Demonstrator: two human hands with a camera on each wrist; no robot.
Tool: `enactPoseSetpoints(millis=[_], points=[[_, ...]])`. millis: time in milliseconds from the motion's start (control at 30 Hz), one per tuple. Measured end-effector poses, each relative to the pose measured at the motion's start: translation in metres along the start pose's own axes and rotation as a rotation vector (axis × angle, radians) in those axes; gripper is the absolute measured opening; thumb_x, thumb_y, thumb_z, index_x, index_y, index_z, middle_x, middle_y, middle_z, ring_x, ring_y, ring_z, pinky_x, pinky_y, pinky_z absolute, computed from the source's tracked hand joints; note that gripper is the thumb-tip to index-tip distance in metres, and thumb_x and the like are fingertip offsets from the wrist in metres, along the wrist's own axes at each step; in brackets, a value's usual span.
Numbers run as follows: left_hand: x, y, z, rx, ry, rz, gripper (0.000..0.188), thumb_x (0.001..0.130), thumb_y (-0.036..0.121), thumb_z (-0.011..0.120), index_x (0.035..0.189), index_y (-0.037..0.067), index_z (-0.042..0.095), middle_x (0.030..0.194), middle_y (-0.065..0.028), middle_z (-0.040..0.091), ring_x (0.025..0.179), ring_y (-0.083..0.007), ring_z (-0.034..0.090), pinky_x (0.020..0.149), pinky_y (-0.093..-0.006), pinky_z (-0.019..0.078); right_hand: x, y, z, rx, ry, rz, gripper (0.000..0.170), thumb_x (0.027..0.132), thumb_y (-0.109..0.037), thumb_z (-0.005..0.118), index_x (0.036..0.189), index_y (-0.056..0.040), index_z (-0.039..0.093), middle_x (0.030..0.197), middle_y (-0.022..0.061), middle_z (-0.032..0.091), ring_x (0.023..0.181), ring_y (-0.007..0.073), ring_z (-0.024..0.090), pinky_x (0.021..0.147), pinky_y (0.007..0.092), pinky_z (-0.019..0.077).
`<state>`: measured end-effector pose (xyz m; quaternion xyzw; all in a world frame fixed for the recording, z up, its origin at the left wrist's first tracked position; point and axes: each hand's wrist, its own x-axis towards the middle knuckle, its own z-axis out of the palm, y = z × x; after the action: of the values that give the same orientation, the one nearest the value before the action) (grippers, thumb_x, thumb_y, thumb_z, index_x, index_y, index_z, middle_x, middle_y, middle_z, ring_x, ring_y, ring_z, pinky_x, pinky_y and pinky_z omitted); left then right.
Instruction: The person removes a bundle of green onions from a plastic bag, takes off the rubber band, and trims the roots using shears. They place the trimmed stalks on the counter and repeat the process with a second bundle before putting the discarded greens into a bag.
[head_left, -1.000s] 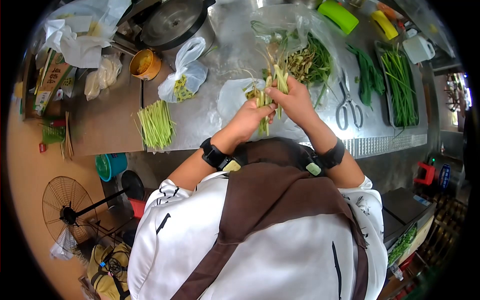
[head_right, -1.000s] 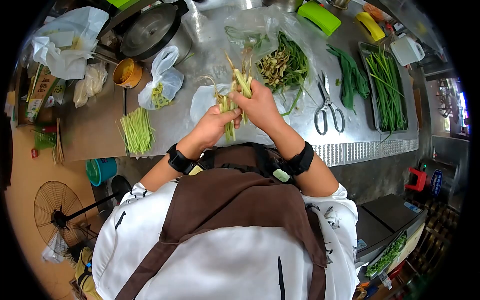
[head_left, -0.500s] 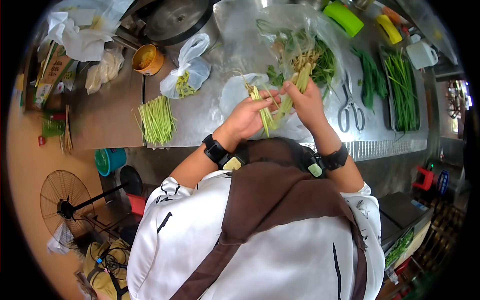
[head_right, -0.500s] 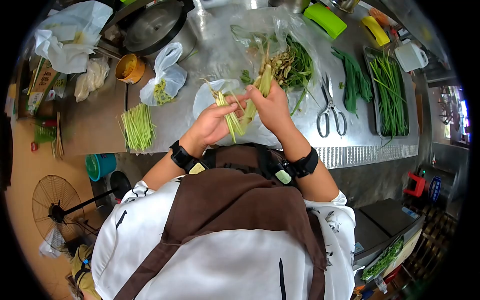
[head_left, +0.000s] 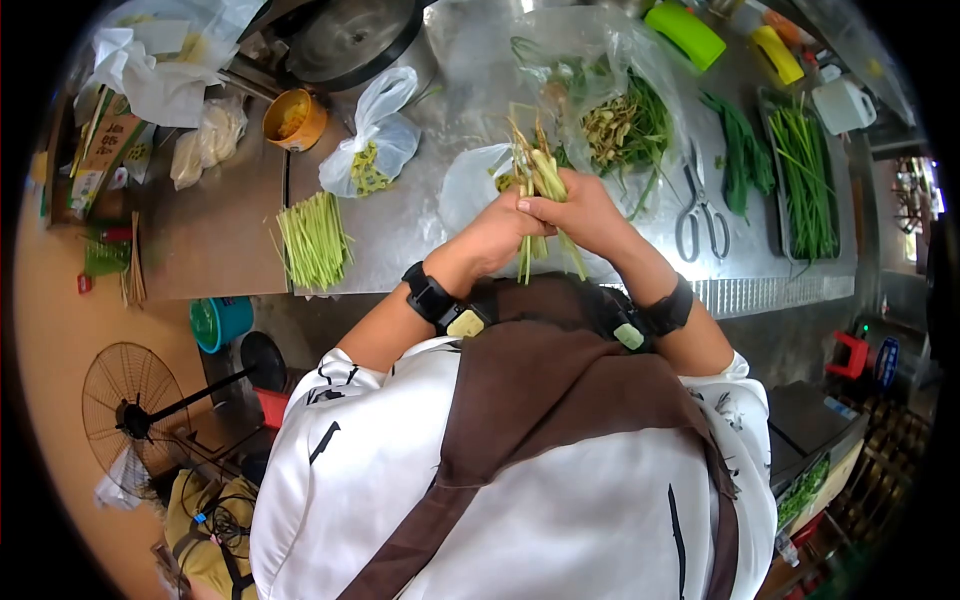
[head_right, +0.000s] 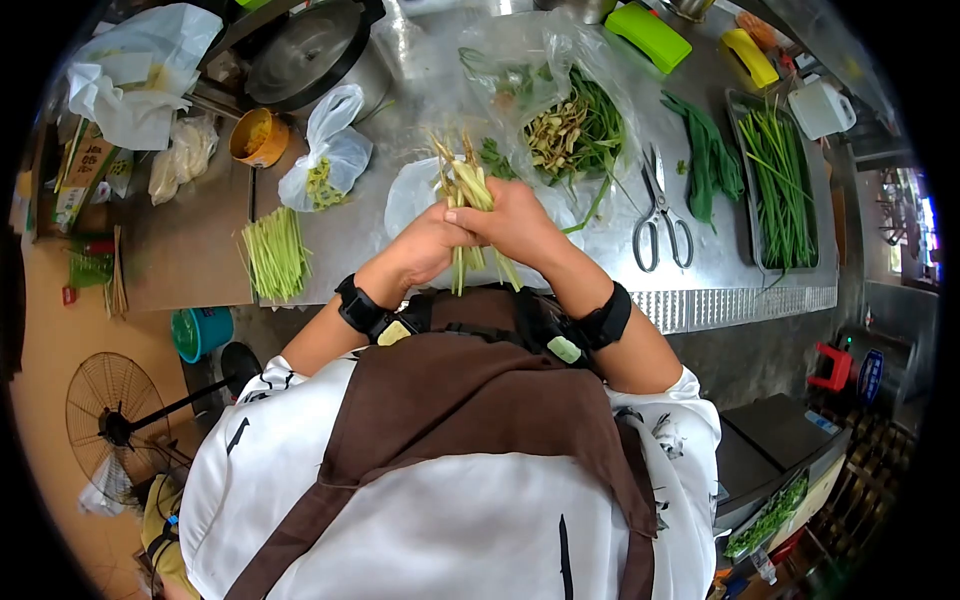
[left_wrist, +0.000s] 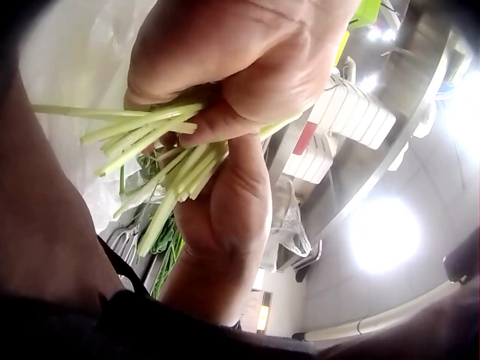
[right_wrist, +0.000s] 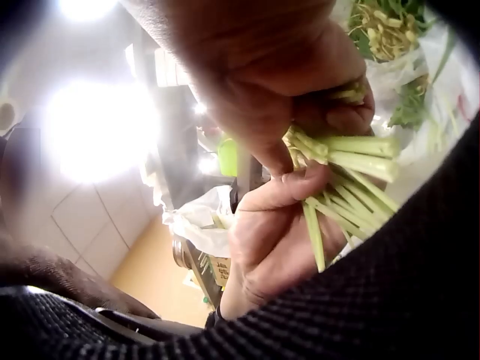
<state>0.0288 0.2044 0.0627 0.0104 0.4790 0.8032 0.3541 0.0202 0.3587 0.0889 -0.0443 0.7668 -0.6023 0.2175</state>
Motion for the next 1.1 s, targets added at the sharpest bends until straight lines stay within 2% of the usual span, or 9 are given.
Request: enactPoseSetpoints(millis=[367,433,533,767,867,933,967,1033,1100], points=[[0.003,-0.004,0.001,-0.075,-0.123,0.091,0.049,0.074,-0.005,0.052,0.123,0.002,0.045,0.111,-0.0061,0.054,0.109,-0.0164,0.05,0.093,-0.0307,0.0378,0.004,0.013,0.003,0.351,-0.017,0.01,0.027,0.081,-0.02,0.067,0.097,0.0007,0.061,0.087,0.0042,0.063,0.077,0.0099,0.055,0.068,0.0265,0.0473],[0.001,-0.001,0.007,-0.29,-0.037,0.148,0.046,0.081,0.003,0.052,0.126,0.003,0.042,0.117,-0.0083,0.053,0.111,-0.0183,0.049,0.097,-0.0325,0.0358,0.005,0.02,0.004,0.256,0.019,-0.114,0.023,0.082,-0.016,0.064,0.099,-0.0004,0.06,0.087,0.003,0.062,0.08,0.0094,0.055,0.07,0.0264,0.0471],[0.007,0.007,-0.001,-0.643,-0.039,0.016,0.031,0.09,0.015,0.05,0.118,0.003,0.046,0.116,-0.0114,0.054,0.111,-0.022,0.051,0.093,-0.0369,0.0407,0.002,0.019,0.002,0.422,0.021,-0.029,0.02,0.083,-0.016,0.063,0.097,-0.0017,0.06,0.087,0.0041,0.063,0.079,0.0104,0.057,0.069,0.0268,0.0472],[0.006,0.004,-0.011,-0.466,0.06,0.066,0.028,0.095,0.021,0.046,0.115,0.003,0.052,0.117,-0.0123,0.056,0.108,-0.025,0.054,0.097,-0.0431,0.0401,-0.013,0.034,-0.046,0.767,0.121,-0.03,0.02,0.084,-0.018,0.061,0.097,-0.0043,0.055,0.082,0.0065,0.061,0.071,0.0131,0.057,0.065,0.025,0.0459],[0.004,0.019,-0.001,-0.314,0.102,0.032,0.029,0.096,0.022,0.045,0.115,0.002,0.051,0.105,-0.0101,0.059,0.096,-0.0223,0.057,0.09,-0.0401,0.0444,-0.028,0.042,-0.068,0.812,0.222,-0.043,0.02,0.086,-0.018,0.059,0.099,-0.0045,0.053,0.079,0.0062,0.059,0.07,0.0125,0.055,0.065,0.0237,0.045],[0.007,0.03,0.009,-0.129,0.036,-0.034,0.03,0.097,0.023,0.044,0.114,0.0,0.051,0.081,-0.0041,0.056,0.069,-0.0153,0.054,0.07,-0.0329,0.0471,-0.039,0.052,-0.082,0.848,0.252,-0.074,0.02,0.087,-0.02,0.058,0.098,-0.0044,0.054,0.08,0.0065,0.06,0.07,0.0123,0.055,0.063,0.0235,0.0447],[0.012,0.033,0.012,-0.121,0.024,-0.044,0.03,0.097,0.023,0.044,0.114,0.0,0.051,0.081,-0.0041,0.056,0.069,-0.0153,0.054,0.07,-0.0329,0.0471,-0.045,0.054,-0.087,0.832,0.278,-0.074,0.02,0.088,-0.021,0.056,0.098,-0.0042,0.054,0.078,0.0066,0.059,0.069,0.0126,0.055,0.063,0.0235,0.0445],[0.025,0.037,0.019,-0.005,-0.104,-0.153,0.03,0.097,0.022,0.043,0.114,-0.001,0.051,0.064,0.0013,0.044,0.052,-0.0096,0.038,0.053,-0.0266,0.0381,-0.056,0.059,-0.097,0.864,0.316,-0.08,0.02,0.088,-0.021,0.056,0.098,-0.0042,0.054,0.078,0.0068,0.059,0.069,0.0128,0.055,0.063,0.0234,0.0444],[0.041,0.037,0.03,0.064,-0.15,-0.274,0.03,0.097,0.021,0.043,0.114,-0.002,0.051,0.062,0.0021,0.041,0.051,-0.0088,0.035,0.051,-0.0253,0.0349,-0.068,0.064,-0.106,0.923,0.351,-0.095,0.018,0.088,-0.021,0.055,0.095,-0.0045,0.054,0.074,0.0072,0.058,0.067,0.0136,0.055,0.062,0.0237,0.0451]])
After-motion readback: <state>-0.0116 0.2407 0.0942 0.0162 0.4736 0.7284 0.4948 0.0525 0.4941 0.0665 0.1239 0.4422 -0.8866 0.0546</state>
